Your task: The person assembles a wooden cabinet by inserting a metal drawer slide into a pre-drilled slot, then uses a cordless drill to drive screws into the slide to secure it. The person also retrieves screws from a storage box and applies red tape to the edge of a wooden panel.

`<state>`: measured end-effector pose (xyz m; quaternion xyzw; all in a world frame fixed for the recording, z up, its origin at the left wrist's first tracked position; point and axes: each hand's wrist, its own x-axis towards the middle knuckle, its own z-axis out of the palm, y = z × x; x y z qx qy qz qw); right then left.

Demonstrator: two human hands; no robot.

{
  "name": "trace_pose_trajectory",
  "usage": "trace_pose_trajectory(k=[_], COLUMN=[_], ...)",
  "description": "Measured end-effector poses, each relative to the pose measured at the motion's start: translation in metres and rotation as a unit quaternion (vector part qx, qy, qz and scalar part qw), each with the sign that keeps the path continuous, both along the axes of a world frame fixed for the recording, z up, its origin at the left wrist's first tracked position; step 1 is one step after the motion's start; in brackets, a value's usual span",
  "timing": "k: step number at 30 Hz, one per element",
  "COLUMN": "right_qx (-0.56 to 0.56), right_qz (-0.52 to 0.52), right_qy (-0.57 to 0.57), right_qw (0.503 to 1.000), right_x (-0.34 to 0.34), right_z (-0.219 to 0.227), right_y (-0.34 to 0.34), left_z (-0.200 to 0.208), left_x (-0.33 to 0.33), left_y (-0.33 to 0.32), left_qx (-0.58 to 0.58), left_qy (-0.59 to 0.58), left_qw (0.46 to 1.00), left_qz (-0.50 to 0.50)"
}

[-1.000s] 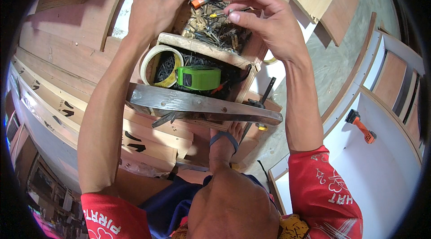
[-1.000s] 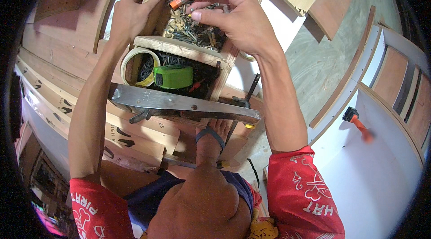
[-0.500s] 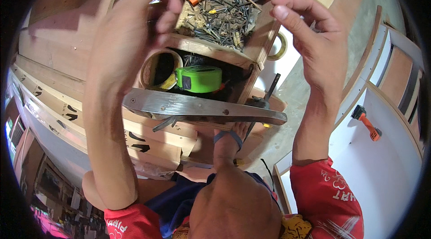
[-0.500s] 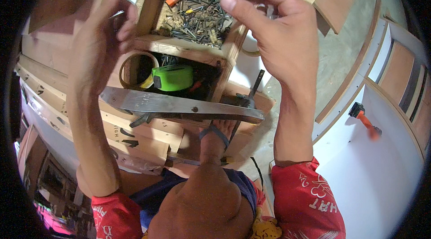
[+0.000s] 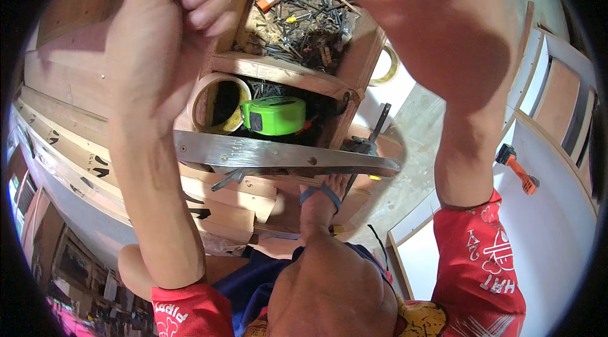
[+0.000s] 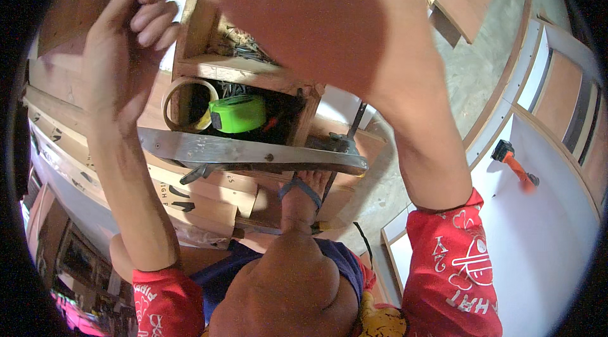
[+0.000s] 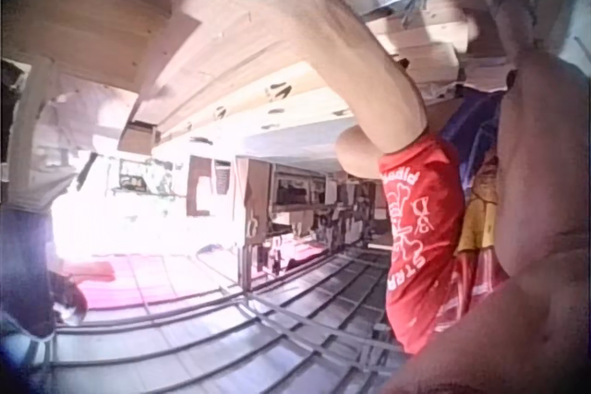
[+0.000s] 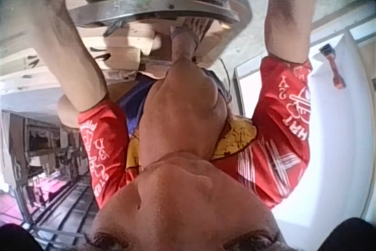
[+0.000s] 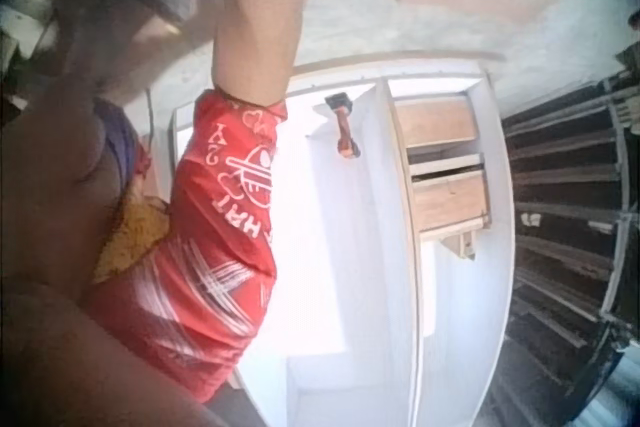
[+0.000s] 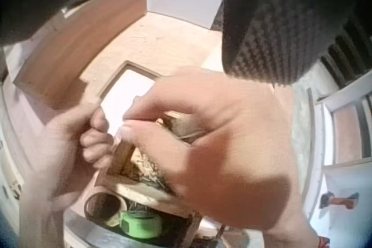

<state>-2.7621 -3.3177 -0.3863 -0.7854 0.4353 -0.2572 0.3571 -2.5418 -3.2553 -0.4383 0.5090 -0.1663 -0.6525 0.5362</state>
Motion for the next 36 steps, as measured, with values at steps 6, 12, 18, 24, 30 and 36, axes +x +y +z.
trace_pose_trajectory(k=[6, 12, 18, 24, 30, 36], right_qx=[-0.086, -0.155, -0.067, -0.145, -0.148, -0.079], right_qz=[0.034, 0.177, 0.280, 0.356, 0.382, 0.323], right_qy=[0.123, 0.180, 0.255, 0.221, 0.227, 0.254], right_qw=[0.988, 0.955, 0.923, 0.896, 0.883, 0.908], right_x=[-0.024, -0.021, 0.030, 0.039, 0.046, 0.030], right_z=[-0.023, -0.095, -0.151, -0.168, -0.175, -0.172], right_y=[-0.003, -0.008, -0.005, -0.013, -0.016, -0.020], left_z=[-0.025, -0.043, -0.058, -0.060, -0.056, -0.057], left_x=[0.048, 0.027, 0.006, 0.002, 0.003, 0.004], left_y=[0.022, 0.042, 0.042, 0.043, 0.043, 0.043], left_qx=[0.040, 0.135, 0.165, 0.170, 0.177, 0.177], left_qy=[-0.211, -0.380, -0.408, -0.381, -0.376, -0.437], left_qw=[0.967, 0.913, 0.884, 0.900, 0.901, 0.870], left_qz=[0.135, -0.056, -0.154, -0.127, -0.121, -0.143])
